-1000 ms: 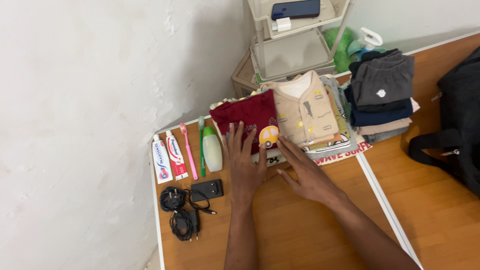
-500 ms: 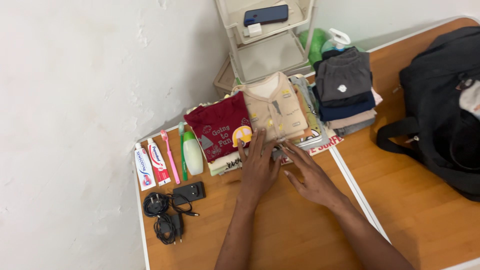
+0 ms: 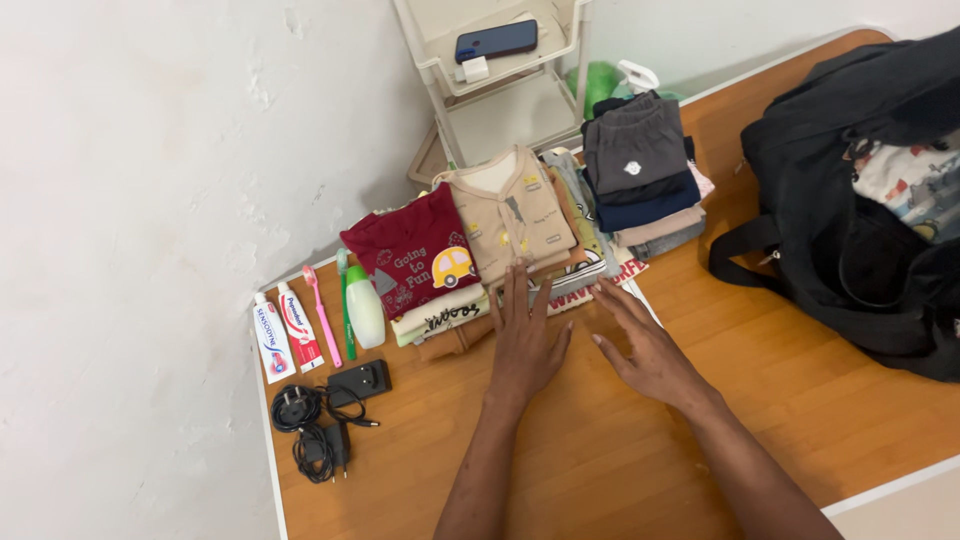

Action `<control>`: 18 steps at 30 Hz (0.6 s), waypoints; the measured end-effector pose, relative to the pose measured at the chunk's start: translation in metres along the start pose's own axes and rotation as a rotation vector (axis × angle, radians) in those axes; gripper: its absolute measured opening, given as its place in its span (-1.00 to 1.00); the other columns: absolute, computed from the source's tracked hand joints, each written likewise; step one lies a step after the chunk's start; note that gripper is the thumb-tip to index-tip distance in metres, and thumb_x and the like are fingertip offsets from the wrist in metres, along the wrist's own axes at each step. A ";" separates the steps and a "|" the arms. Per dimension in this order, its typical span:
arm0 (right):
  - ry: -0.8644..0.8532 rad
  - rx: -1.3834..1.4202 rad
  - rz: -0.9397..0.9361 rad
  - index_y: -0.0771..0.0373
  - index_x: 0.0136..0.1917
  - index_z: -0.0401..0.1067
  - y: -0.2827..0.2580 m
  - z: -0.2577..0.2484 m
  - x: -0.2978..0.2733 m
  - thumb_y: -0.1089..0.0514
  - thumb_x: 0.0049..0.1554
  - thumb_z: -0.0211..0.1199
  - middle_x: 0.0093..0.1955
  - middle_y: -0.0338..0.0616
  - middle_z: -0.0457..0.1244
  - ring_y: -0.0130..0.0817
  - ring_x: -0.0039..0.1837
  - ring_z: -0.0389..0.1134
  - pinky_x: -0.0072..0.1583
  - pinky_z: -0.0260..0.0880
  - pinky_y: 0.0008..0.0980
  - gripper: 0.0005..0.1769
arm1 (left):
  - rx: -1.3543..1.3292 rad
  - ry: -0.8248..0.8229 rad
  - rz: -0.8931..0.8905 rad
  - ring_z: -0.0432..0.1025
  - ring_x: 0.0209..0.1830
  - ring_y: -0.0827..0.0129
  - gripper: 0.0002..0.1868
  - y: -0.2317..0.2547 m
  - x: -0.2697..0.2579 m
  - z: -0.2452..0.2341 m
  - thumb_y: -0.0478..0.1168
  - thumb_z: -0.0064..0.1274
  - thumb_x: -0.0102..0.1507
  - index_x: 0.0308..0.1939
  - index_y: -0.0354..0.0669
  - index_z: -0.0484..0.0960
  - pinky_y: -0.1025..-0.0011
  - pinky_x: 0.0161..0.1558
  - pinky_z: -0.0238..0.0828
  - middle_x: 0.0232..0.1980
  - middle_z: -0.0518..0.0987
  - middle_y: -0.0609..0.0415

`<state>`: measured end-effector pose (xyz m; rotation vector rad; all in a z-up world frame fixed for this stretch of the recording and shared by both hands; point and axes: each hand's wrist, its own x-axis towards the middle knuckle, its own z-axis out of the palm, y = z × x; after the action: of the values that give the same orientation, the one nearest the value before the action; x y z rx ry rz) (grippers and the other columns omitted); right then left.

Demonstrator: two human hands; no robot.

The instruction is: The person takes a red shirt and a white patterned garment from a bag, spreads them out on a table, and folds each item into a compact square by hand.

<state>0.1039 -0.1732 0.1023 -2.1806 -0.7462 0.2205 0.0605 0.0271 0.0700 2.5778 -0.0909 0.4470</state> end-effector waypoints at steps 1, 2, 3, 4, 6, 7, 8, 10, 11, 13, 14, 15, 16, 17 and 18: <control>0.006 0.002 0.009 0.17 0.57 0.08 0.001 -0.003 -0.002 0.16 0.17 0.22 0.68 -0.09 -0.10 -0.07 0.66 -0.07 0.54 0.01 -0.12 -0.26 | -0.012 -0.004 0.007 -0.26 0.70 -0.14 -0.18 0.004 0.002 0.002 -0.03 0.16 0.28 0.52 -0.26 0.20 -0.18 0.56 -0.43 0.67 -0.11 -0.35; 0.004 0.012 0.034 0.17 0.57 0.07 0.001 -0.005 -0.004 0.16 0.17 0.22 0.68 -0.09 -0.10 -0.07 0.65 -0.07 0.53 0.00 -0.12 -0.25 | -0.011 -0.014 0.021 -0.27 0.70 -0.14 -0.17 0.007 0.005 0.004 -0.03 0.16 0.28 0.54 -0.26 0.18 -0.18 0.56 -0.44 0.67 -0.11 -0.34; 0.000 0.022 0.059 0.16 0.58 0.06 0.001 -0.008 -0.005 0.16 0.17 0.21 0.67 -0.09 -0.10 -0.07 0.65 -0.08 0.53 0.00 -0.12 -0.24 | -0.012 -0.023 0.033 -0.27 0.70 -0.14 -0.16 0.010 0.007 0.006 -0.03 0.16 0.28 0.55 -0.27 0.17 -0.18 0.56 -0.44 0.67 -0.11 -0.33; -0.003 0.032 0.084 0.16 0.58 0.06 0.002 -0.010 -0.006 0.16 0.16 0.21 0.67 -0.09 -0.10 -0.08 0.65 -0.08 0.53 0.00 -0.12 -0.24 | -0.012 -0.032 0.045 -0.27 0.70 -0.14 -0.14 0.012 0.010 0.008 -0.03 0.15 0.28 0.56 -0.27 0.16 -0.19 0.56 -0.44 0.67 -0.11 -0.33; 0.007 0.030 0.105 0.15 0.57 0.08 0.004 -0.014 -0.010 0.15 0.17 0.21 0.66 -0.09 -0.08 -0.10 0.64 -0.05 0.53 0.02 -0.14 -0.26 | 0.001 -0.050 0.042 -0.27 0.70 -0.14 -0.13 0.016 0.016 0.013 -0.02 0.15 0.28 0.56 -0.28 0.14 -0.20 0.56 -0.44 0.67 -0.10 -0.29; 0.011 0.029 0.116 0.15 0.57 0.09 0.006 -0.016 -0.011 0.14 0.17 0.21 0.65 -0.09 -0.06 -0.11 0.64 -0.03 0.53 0.04 -0.15 -0.27 | 0.008 -0.060 0.040 -0.28 0.70 -0.14 -0.13 0.018 0.018 0.014 -0.02 0.15 0.28 0.56 -0.28 0.13 -0.20 0.56 -0.44 0.67 -0.10 -0.28; 0.023 0.025 0.107 0.16 0.56 0.10 0.008 -0.018 -0.011 0.15 0.17 0.21 0.65 -0.08 -0.06 -0.10 0.64 -0.04 0.53 0.03 -0.14 -0.27 | 0.011 -0.063 0.032 -0.29 0.69 -0.15 -0.13 0.021 0.020 0.016 -0.02 0.15 0.28 0.56 -0.27 0.14 -0.19 0.55 -0.43 0.67 -0.09 -0.27; 0.045 0.019 0.094 0.18 0.55 0.11 0.013 -0.023 -0.014 0.15 0.17 0.21 0.65 -0.05 -0.06 -0.07 0.65 -0.07 0.52 0.02 -0.13 -0.29 | 0.017 -0.074 0.016 -0.31 0.69 -0.18 -0.14 0.027 0.023 0.018 -0.02 0.16 0.28 0.55 -0.26 0.14 -0.18 0.54 -0.41 0.66 -0.07 -0.25; 0.055 0.016 0.095 0.18 0.55 0.11 0.015 -0.025 -0.014 0.15 0.17 0.21 0.65 -0.05 -0.06 -0.07 0.65 -0.07 0.52 0.01 -0.13 -0.28 | 0.004 -0.065 0.017 -0.32 0.68 -0.20 -0.16 0.031 0.024 0.019 -0.02 0.16 0.28 0.53 -0.25 0.16 -0.19 0.54 -0.40 0.66 -0.06 -0.25; 0.073 0.011 0.097 0.18 0.56 0.11 0.019 -0.031 -0.016 0.14 0.17 0.21 0.64 -0.04 -0.05 -0.07 0.65 -0.07 0.52 0.01 -0.12 -0.28 | -0.020 -0.047 0.017 -0.34 0.67 -0.23 -0.18 0.040 0.025 0.020 -0.03 0.18 0.26 0.51 -0.23 0.19 -0.20 0.53 -0.39 0.65 -0.05 -0.25; 0.087 0.016 0.100 0.19 0.56 0.12 0.022 -0.035 -0.017 0.14 0.18 0.20 0.64 -0.04 -0.05 -0.07 0.65 -0.07 0.53 0.01 -0.11 -0.29 | -0.045 -0.059 0.027 -0.31 0.68 -0.20 -0.18 0.045 0.026 0.022 -0.04 0.18 0.26 0.51 -0.25 0.20 -0.21 0.52 -0.37 0.66 -0.05 -0.28; 0.100 0.022 0.103 0.19 0.55 0.12 0.023 -0.038 -0.018 0.14 0.18 0.20 0.64 -0.04 -0.04 -0.07 0.66 -0.07 0.53 0.01 -0.11 -0.30 | -0.070 -0.073 0.037 -0.28 0.69 -0.18 -0.18 0.050 0.027 0.024 -0.04 0.17 0.27 0.52 -0.26 0.21 -0.21 0.52 -0.35 0.67 -0.06 -0.31; 0.113 0.028 0.106 0.20 0.55 0.12 0.025 -0.041 -0.019 0.13 0.19 0.19 0.64 -0.04 -0.04 -0.07 0.66 -0.07 0.53 0.01 -0.11 -0.31 | -0.094 -0.087 0.046 -0.24 0.70 -0.15 -0.19 0.055 0.029 0.027 -0.05 0.17 0.27 0.52 -0.28 0.21 -0.22 0.51 -0.33 0.68 -0.07 -0.33; 0.125 0.023 0.115 0.19 0.56 0.12 0.027 -0.045 -0.021 0.13 0.19 0.20 0.65 -0.04 -0.04 -0.08 0.66 -0.07 0.53 0.00 -0.10 -0.30 | -0.142 -0.111 0.060 -0.21 0.70 -0.14 -0.19 0.060 0.031 0.031 -0.05 0.16 0.28 0.53 -0.28 0.22 -0.21 0.53 -0.30 0.67 -0.04 -0.32; 0.137 0.018 0.123 0.19 0.56 0.12 0.028 -0.050 -0.024 0.12 0.19 0.20 0.65 -0.05 -0.04 -0.09 0.66 -0.07 0.53 -0.01 -0.10 -0.30 | -0.191 -0.134 0.073 -0.18 0.70 -0.14 -0.20 0.065 0.034 0.035 -0.05 0.15 0.29 0.53 -0.28 0.23 -0.20 0.54 -0.27 0.66 -0.01 -0.30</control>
<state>0.1156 -0.2333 0.1120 -2.2019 -0.5320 0.1382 0.0929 -0.0461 0.0839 2.4198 -0.2628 0.2766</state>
